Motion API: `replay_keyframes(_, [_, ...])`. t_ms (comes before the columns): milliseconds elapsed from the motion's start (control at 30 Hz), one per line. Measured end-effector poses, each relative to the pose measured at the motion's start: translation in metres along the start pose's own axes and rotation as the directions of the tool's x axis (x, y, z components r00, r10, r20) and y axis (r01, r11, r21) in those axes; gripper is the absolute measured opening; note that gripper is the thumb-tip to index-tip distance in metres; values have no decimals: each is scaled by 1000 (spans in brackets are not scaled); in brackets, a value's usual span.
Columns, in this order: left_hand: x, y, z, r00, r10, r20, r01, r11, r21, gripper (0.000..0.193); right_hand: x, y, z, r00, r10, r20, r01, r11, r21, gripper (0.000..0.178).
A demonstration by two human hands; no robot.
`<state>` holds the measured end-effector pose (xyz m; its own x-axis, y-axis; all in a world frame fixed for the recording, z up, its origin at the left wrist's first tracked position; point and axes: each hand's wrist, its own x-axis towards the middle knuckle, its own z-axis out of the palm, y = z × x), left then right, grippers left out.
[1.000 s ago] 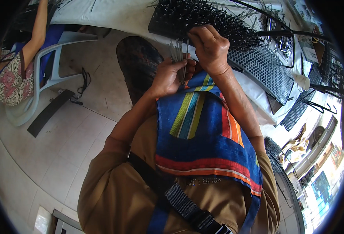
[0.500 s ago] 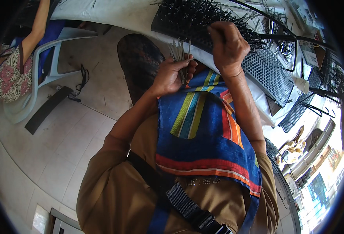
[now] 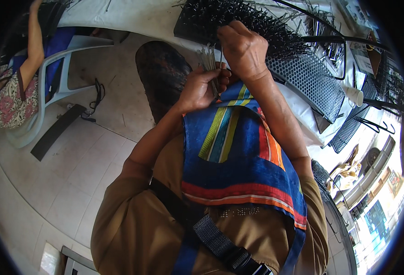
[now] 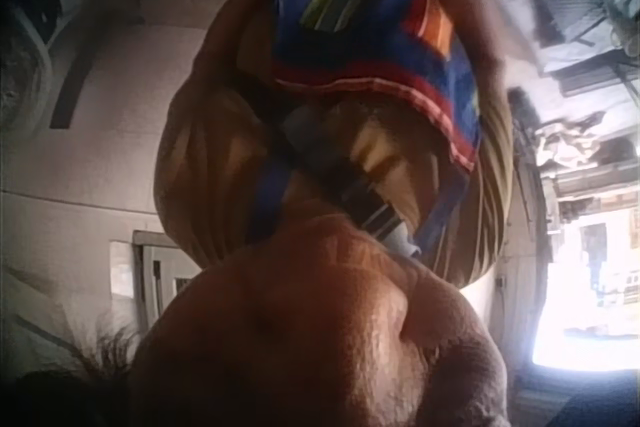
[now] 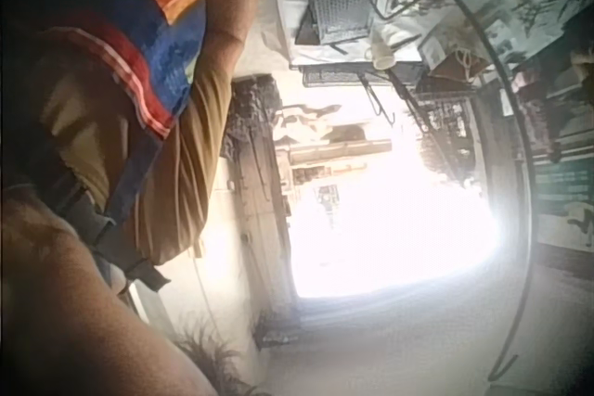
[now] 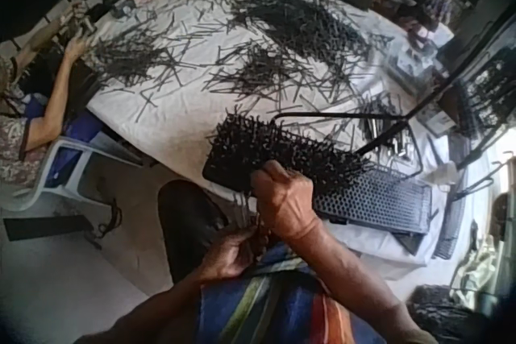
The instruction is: The person inserts metal pins one by one into holes on a perforated rack by hand, picks up another batch of metal pins from the table, and inserts them into the rack.
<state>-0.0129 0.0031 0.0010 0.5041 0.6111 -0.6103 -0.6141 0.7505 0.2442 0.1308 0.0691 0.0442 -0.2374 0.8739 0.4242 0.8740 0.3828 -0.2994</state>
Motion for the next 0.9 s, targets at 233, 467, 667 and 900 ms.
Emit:
replay_keyframes(233, [-1, 1, 2, 982, 4, 190, 1, 1000, -27, 17, -29, -2, -17, 882, 421, 214, -469, 736, 488, 13])
replay_keyframes(467, [-4, 2, 6, 994, 9, 106, -15, 998, 56, 17, -25, 4, -15, 735, 488, 472, -667, 392, 634, 16])
replay_keyframes(667, [0, 1, 4, 996, 35, 77, -39, 998, 53, 17, -30, 4, -12, 784, 505, 361, -598, 458, 658, 17])
replay_keyframes(900, [-1, 5, -3, 995, -30, 100, 26, 999, 45, 21, -26, 3, -24, 722, 433, 539, -616, 48, 787, 12])
